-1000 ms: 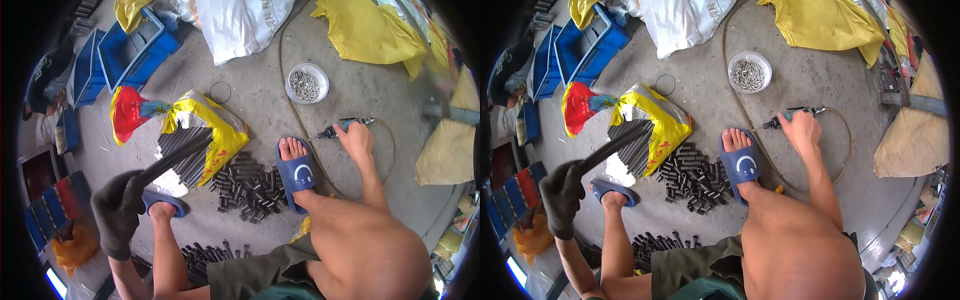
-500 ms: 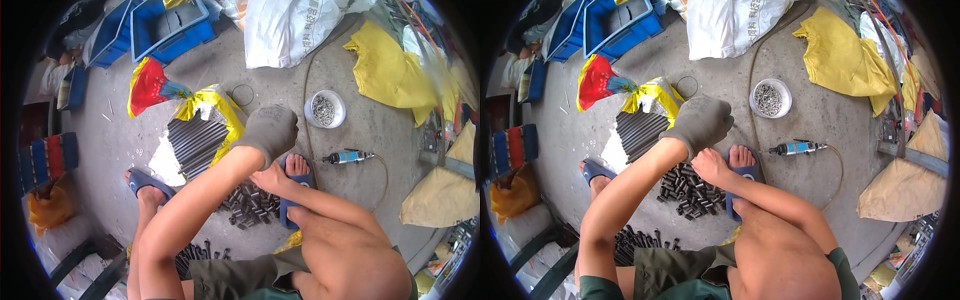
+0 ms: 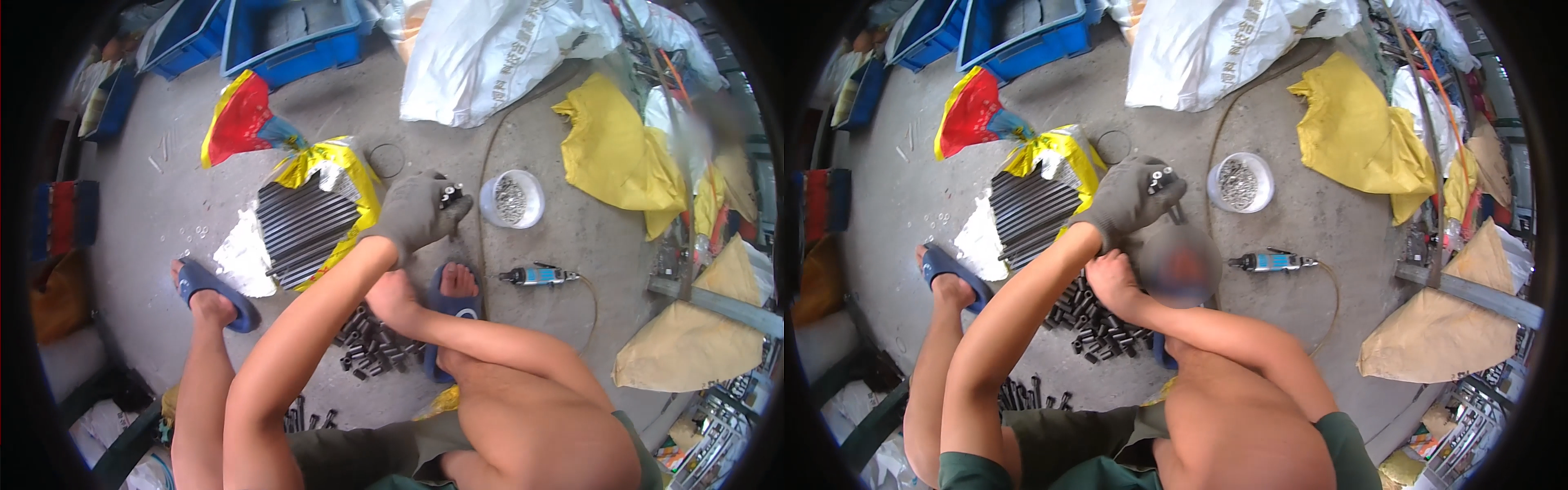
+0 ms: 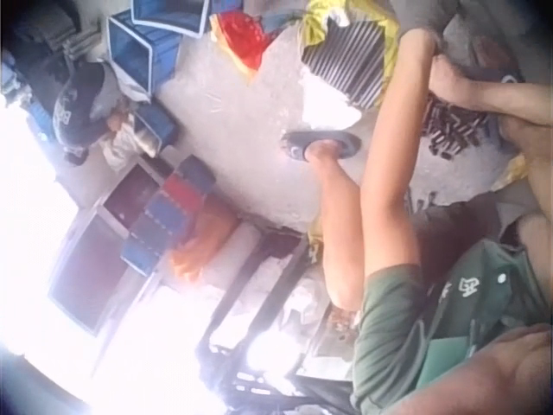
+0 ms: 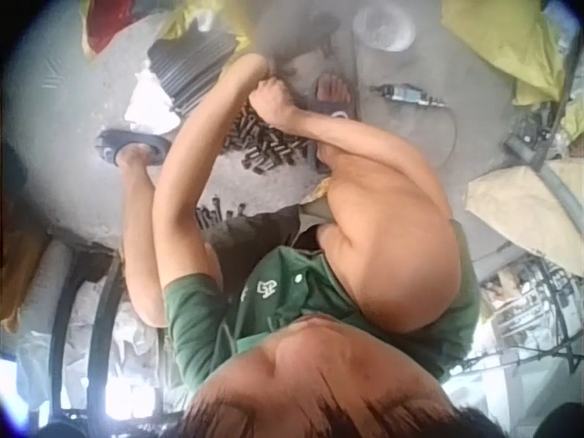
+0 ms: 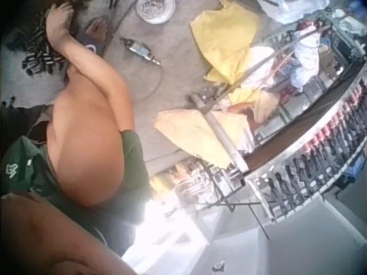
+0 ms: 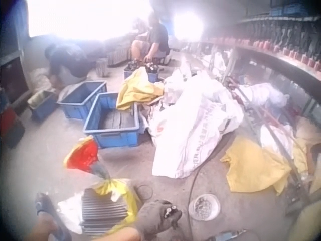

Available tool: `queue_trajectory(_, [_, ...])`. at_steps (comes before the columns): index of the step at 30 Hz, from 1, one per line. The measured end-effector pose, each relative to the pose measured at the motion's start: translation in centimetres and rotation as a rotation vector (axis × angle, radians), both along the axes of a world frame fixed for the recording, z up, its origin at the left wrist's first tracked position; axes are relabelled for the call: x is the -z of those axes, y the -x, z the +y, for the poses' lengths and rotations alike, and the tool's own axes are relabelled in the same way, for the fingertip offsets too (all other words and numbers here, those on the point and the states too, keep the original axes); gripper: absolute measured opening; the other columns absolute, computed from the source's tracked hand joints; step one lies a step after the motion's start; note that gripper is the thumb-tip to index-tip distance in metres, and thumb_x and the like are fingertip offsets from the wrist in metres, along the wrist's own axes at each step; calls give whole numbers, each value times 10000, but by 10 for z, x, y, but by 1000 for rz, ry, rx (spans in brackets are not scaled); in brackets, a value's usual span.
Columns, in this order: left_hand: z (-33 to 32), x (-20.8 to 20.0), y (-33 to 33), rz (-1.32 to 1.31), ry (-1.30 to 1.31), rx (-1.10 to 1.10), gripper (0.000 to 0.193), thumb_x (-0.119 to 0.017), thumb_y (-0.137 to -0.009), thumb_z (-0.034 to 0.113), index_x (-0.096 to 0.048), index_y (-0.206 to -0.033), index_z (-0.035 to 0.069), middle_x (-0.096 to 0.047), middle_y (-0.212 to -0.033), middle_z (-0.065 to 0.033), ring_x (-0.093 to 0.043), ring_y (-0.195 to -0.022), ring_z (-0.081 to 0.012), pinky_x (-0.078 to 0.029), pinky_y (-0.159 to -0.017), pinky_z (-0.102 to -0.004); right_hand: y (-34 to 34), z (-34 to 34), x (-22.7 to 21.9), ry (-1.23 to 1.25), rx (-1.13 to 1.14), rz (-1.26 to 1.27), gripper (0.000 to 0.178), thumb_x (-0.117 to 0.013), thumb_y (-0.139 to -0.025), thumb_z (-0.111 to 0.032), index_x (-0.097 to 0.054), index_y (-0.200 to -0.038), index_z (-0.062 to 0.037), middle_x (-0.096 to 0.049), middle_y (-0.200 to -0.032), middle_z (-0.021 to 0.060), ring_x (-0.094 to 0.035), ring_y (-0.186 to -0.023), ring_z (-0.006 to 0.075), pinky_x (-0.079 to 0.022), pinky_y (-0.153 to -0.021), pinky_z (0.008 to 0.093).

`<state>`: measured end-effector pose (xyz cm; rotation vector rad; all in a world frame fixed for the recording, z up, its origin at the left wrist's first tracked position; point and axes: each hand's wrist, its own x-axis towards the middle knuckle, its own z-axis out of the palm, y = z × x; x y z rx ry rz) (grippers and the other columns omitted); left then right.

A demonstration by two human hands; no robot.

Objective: The person places washers on small metal tubes and uses a pneumatic screwdriver to fasten components together.

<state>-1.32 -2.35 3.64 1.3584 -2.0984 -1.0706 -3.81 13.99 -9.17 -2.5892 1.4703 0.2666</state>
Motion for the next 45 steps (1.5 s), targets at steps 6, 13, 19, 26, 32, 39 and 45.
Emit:
queue_trajectory(6, [-1,6,31,137,-53,75,309,-644,-995,380,-760,-1071,103,-742,-915,-170,-730,-864,-353,-556,-796,-420,-12,30,104,-154,-64,109,519,-385,-1109,-277,-334,-1602,-126,-334,-1671,32,-317,-1526,173,-262,-1247,336])
queue_trajectory(13, [5,-5,38,168,-381,-7,320,-653,-1019,293,-731,-1207,46,-761,-977,-150,-721,-874,-167,-558,-784,-338,0,3,67,-490,-56,141,536,-359,-1126,-356,-308,-1599,-110,-357,-1653,55,-314,-1522,175,-252,-1247,344])
queue_trajectory(19, [7,10,35,159,-347,10,321,-661,-1016,287,-730,-1230,59,-766,-1015,-166,-726,-937,-199,-558,-867,-358,38,-30,-16,-627,324,-654,539,-561,-1047,-372,-480,-1482,-65,-563,-1472,163,-521,-1375,320,-415,-1127,436])
queue_trajectory(26, [7,15,23,271,-439,-68,298,-659,-1013,225,-724,-1241,45,-770,-993,-117,-717,-867,-147,-572,-837,-336,85,-26,-19,-338,28,-640,324,-714,-949,-321,-712,-1086,-28,-712,-1101,150,-705,-924,324,-553,-811,428])
queue_trajectory(32, [8,7,9,378,-278,-114,262,-652,-1008,92,-724,-1256,47,-765,-929,-84,-681,-819,-104,-570,-795,-298,137,-38,-110,62,48,-814,295,-839,-809,-132,-729,-1073,-59,-714,-904,88,-690,-718,265,-500,-598,388])
queue_trajectory(39, [30,7,17,471,-212,-14,314,-691,-961,90,-726,-1273,84,-757,-1084,-196,-720,-895,-172,-569,-823,-349,200,-63,-161,-1118,982,-1823,411,-525,-1084,-386,-572,-1109,22,-532,-799,34,-436,-583,94,-384,-457,238])
queue_trajectory(45, [40,20,27,499,-189,92,385,-712,-919,78,-700,-1304,82,-737,-1181,-183,-737,-1041,-258,-571,-906,-362,233,-78,-177,-1688,1002,-1892,383,-486,-1099,-389,-503,-989,-23,-436,-760,-21,-378,-565,30,-357,-421,168])
